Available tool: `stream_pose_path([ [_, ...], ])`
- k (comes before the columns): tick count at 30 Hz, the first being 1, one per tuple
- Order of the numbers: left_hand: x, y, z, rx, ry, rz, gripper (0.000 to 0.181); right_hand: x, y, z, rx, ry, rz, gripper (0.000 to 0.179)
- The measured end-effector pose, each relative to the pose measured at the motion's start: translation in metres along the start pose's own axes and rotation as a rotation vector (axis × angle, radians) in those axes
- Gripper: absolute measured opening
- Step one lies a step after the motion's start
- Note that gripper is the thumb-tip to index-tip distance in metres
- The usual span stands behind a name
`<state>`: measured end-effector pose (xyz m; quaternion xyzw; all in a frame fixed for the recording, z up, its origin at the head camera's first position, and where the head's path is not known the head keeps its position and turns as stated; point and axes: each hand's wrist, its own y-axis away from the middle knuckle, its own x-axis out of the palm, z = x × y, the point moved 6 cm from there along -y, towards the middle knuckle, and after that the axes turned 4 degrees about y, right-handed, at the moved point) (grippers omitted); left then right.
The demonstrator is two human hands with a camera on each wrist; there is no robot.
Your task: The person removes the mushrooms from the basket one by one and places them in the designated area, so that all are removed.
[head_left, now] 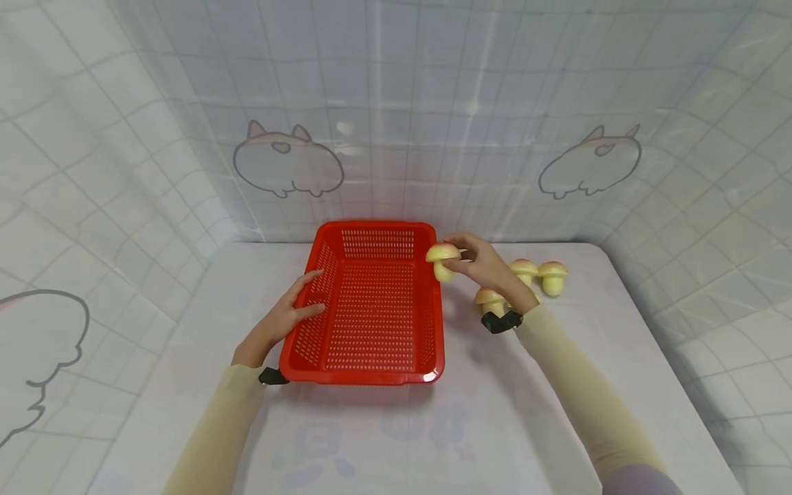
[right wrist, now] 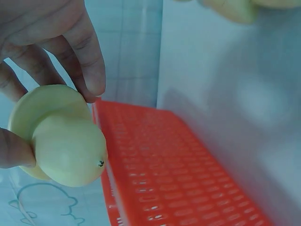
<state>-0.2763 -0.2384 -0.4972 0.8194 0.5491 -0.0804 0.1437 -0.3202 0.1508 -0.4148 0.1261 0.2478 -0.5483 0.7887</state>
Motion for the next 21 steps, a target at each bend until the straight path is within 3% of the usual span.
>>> stream_pose_path([
  [21,-0.001,0.001,0.004,-0.014,0.02,0.002,0.075,-0.024,0.052,-0.026,0.095,0.057,-0.046,0.052],
])
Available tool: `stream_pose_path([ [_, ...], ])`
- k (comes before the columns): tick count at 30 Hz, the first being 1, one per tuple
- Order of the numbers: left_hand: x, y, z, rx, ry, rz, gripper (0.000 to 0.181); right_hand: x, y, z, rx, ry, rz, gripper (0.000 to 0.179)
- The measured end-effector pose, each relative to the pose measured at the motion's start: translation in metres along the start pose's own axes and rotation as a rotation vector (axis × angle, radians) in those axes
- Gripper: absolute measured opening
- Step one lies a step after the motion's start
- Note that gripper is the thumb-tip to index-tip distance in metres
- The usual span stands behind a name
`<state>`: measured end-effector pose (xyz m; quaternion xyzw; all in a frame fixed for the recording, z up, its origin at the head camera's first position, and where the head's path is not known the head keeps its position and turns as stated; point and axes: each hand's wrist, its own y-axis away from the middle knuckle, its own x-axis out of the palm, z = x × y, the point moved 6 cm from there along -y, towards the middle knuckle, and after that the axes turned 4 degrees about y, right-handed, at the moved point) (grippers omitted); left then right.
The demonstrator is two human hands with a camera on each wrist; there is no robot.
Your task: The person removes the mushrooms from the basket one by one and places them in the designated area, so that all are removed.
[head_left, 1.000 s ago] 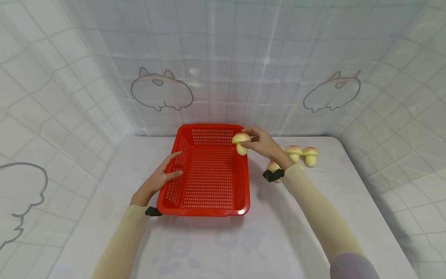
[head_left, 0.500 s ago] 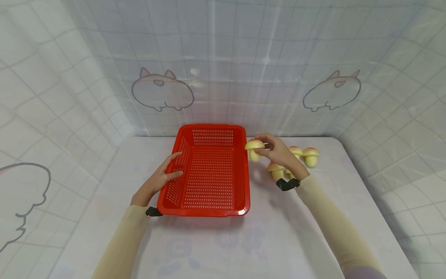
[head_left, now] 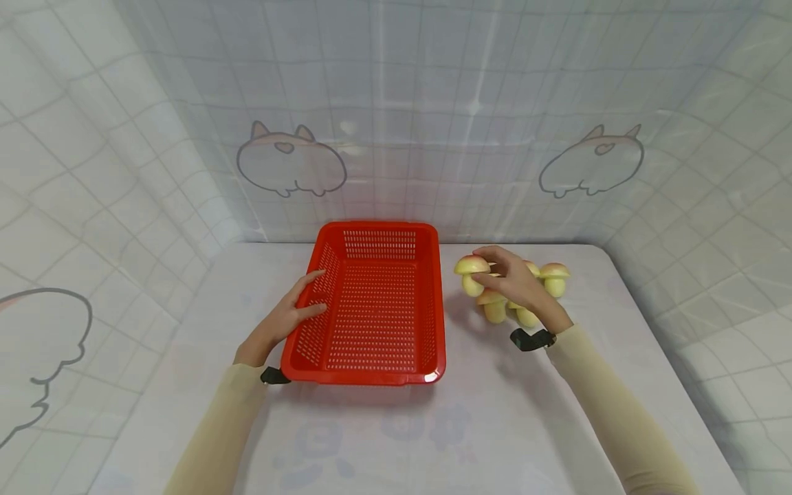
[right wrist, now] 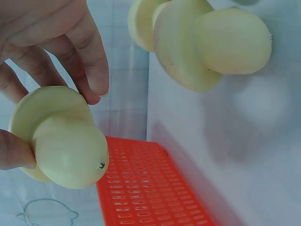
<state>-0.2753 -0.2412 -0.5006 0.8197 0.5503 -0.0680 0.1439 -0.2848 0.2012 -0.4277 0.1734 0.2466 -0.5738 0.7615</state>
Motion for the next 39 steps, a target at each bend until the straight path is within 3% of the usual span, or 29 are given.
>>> stream_pose_path([
  [21,-0.001,-0.002,0.003,0.022,-0.004,-0.004,0.074,-0.009,0.011,-0.008,-0.005,0.009,-0.044,0.051],
  [39,0.0,-0.001,0.001,0.011,-0.001,-0.005,0.072,-0.038,0.035,-0.022,0.037,0.063,-0.087,0.053],
])
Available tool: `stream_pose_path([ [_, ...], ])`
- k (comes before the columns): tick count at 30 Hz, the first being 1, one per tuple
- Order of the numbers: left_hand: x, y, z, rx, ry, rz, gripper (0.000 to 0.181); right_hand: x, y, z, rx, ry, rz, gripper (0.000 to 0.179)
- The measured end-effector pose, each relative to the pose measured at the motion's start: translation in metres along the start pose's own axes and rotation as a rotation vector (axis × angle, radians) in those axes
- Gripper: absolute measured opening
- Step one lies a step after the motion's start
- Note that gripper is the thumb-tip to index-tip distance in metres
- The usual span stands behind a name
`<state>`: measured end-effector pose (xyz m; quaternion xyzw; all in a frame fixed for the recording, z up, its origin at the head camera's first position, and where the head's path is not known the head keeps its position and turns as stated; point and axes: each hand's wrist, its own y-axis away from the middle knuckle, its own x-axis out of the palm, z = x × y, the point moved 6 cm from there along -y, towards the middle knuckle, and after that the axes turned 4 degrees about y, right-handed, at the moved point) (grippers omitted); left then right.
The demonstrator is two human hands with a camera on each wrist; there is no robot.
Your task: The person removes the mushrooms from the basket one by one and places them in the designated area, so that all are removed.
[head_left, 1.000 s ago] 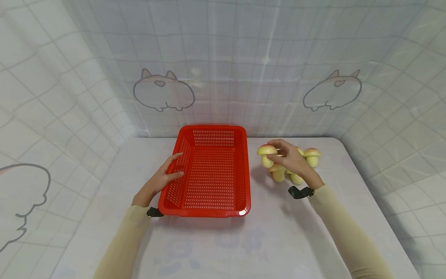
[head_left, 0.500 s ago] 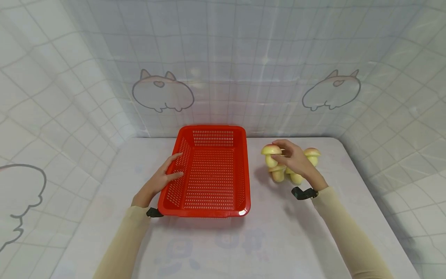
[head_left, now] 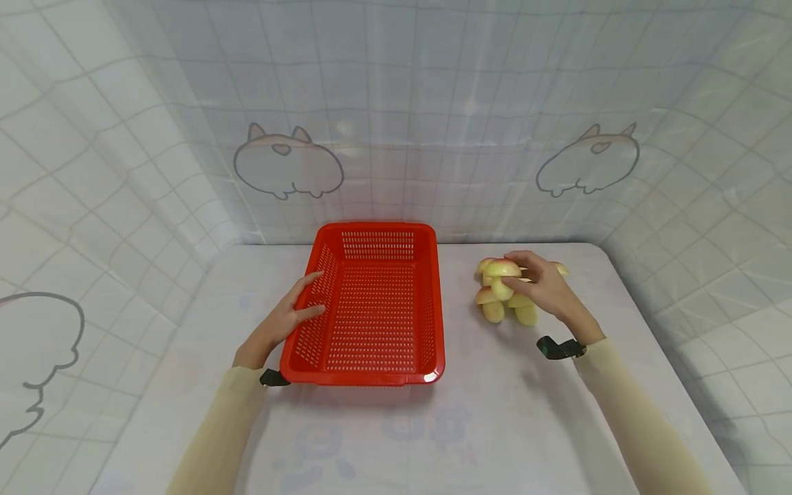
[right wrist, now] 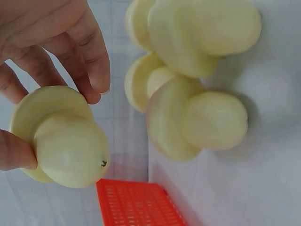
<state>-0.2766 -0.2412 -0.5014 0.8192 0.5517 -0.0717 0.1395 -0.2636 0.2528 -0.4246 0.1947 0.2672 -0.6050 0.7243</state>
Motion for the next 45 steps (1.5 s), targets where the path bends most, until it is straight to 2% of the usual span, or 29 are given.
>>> stream_pose_path([
  [5,0.0,0.0,-0.002,0.003,0.001,0.006,0.072,-0.007,0.003,-0.008,0.008,-0.002,-0.012,0.052],
  [13,0.0,0.0,-0.003,-0.006,0.0,0.005,0.073,-0.016,0.011,-0.014,-0.031,-0.022,-0.024,0.048],
  [21,0.0,0.0,-0.005,-0.01,0.002,0.007,0.072,-0.031,0.023,-0.028,0.07,0.029,-0.021,0.05],
  [30,-0.001,0.001,-0.01,-0.025,-0.007,0.012,0.072,-0.045,0.034,-0.051,0.087,0.016,-0.041,0.05],
  [38,0.0,0.002,-0.009,-0.025,-0.002,0.007,0.074,-0.053,0.052,-0.074,0.167,0.022,-0.047,0.058],
  [45,0.0,0.001,-0.008,-0.015,-0.016,0.001,0.072,-0.056,0.061,-0.095,0.2,0.018,-0.072,0.059],
])
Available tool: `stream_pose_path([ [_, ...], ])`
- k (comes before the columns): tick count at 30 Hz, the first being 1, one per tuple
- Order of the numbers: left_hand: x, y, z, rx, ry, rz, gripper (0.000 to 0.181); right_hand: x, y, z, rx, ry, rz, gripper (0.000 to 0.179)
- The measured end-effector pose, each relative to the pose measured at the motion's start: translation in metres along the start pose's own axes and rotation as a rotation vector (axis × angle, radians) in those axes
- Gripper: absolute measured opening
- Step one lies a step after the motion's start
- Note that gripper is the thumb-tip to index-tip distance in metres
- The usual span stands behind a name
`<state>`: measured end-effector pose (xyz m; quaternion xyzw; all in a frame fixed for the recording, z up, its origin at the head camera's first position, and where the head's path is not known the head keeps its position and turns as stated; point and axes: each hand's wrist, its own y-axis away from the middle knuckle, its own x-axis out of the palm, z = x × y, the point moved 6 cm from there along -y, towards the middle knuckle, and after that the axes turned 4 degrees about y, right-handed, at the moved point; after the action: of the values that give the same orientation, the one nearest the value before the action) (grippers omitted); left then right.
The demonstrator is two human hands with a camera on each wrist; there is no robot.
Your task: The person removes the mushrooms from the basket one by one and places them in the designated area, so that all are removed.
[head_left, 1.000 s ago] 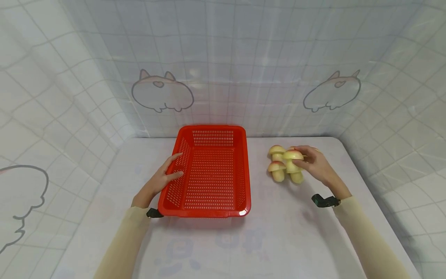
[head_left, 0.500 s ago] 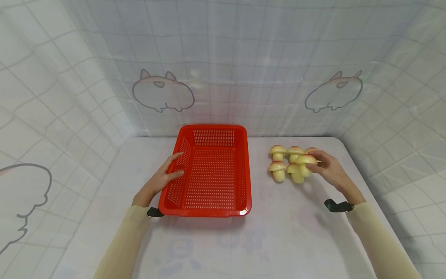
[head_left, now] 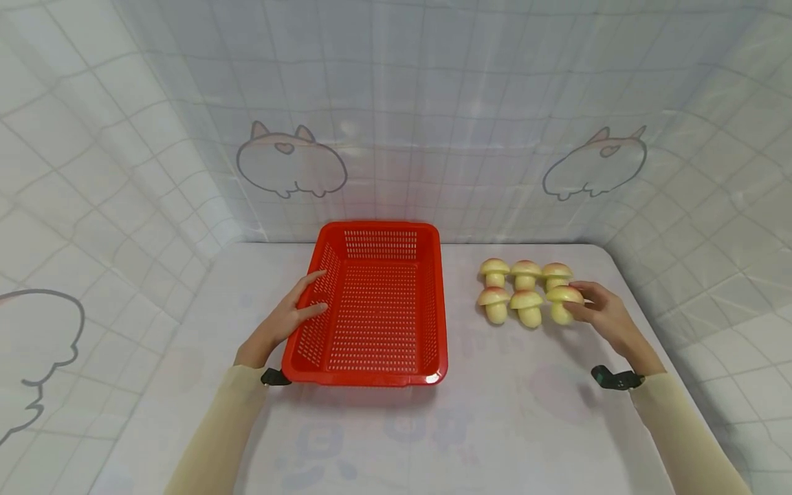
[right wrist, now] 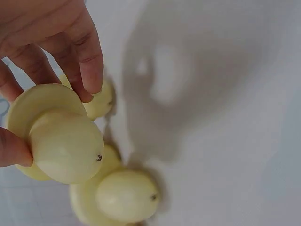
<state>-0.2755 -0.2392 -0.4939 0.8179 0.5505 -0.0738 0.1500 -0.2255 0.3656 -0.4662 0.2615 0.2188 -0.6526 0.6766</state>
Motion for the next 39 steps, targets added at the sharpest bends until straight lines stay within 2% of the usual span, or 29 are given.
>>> stream_pose_path([
  [7,0.001,0.003,-0.001,-0.006,0.008,0.008,0.072,0.007,0.004,-0.018,0.039,0.01,0.013,0.062],
  [15,0.001,0.002,-0.003,-0.004,0.021,0.006,0.074,0.014,0.003,-0.022,0.069,0.01,0.045,0.065],
  [20,0.001,-0.001,-0.002,-0.003,0.009,0.006,0.073,0.016,0.004,-0.023,0.073,0.023,0.028,0.066],
  [25,0.002,-0.002,-0.001,-0.012,0.005,0.017,0.073,0.017,0.004,-0.027,0.08,0.002,0.01,0.079],
  [30,0.006,-0.007,-0.005,0.003,0.002,0.019,0.072,0.009,0.002,-0.031,0.076,0.004,-0.012,0.087],
  [36,0.01,-0.002,-0.008,0.015,-0.007,0.005,0.073,0.01,0.002,-0.03,0.079,-0.022,0.01,0.089],
  [39,0.011,0.0,-0.007,0.001,-0.001,0.004,0.073,0.012,0.003,-0.031,0.084,-0.027,0.022,0.089],
])
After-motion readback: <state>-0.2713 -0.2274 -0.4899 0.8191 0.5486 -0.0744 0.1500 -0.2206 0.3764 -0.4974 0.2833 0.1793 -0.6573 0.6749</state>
